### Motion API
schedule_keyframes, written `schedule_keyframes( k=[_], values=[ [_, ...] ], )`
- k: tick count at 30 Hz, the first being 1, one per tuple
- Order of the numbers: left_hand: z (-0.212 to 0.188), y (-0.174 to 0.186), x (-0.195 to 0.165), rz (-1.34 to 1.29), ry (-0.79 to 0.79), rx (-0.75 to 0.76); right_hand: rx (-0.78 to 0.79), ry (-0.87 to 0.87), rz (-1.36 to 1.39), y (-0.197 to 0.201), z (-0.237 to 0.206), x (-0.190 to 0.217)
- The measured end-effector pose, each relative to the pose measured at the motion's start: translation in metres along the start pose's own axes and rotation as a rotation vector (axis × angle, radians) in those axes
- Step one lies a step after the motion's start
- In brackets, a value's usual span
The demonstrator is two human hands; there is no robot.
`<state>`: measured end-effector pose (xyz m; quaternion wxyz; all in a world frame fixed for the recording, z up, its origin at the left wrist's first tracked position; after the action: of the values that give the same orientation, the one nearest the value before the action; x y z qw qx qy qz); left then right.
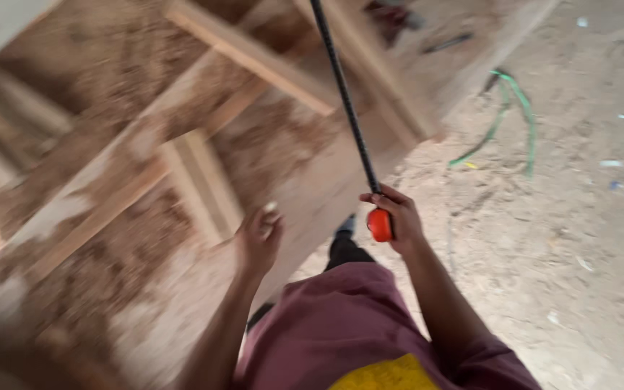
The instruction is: The person measures several wooden planks with a tape measure in a workshop. They pick up each plank, place the tape measure along its length, and then set the plank down, repeating the process for multiple pieces.
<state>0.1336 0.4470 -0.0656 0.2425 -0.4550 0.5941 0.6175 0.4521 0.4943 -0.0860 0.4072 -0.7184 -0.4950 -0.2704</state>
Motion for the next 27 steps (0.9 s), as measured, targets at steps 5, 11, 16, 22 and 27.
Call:
schedule_keyframes(
  k=[5, 11, 16, 22, 27],
  values=[
    [0.128, -0.215, -0.084, 0.156, 0.143, 0.266, -0.081, -0.067, 0.033, 0.075, 0.043, 0.068],
    [0.225, -0.335, -0.145, 0.053, 0.380, -0.002, -0.184, -0.132, 0.117, 0.127, 0.058, 0.109],
    [0.226, -0.358, -0.160, 0.186, 0.814, -0.047, -0.235, -0.157, 0.179, 0.153, 0.054, 0.122],
    [0.231, -0.357, -0.147, -0.531, 0.711, -0.240, -0.185, -0.114, 0.082, 0.171, 0.058, 0.138],
    [0.228, -0.323, -0.118, -0.572, 0.524, -0.291, -0.078, -0.125, 0.004, 0.157, 0.072, 0.142]
  ],
)
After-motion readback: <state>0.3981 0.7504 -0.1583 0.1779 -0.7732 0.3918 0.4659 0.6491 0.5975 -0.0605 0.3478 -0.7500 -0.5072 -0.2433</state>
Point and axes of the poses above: each hand's wrist, its own z-axis towards the middle knuckle, its own y-axis out of the back of the hand, x = y × z, the point moved 8 cm from there along z, towards the middle knuckle, and after that the axes turned 4 degrees about y, right-handed, at the moved point
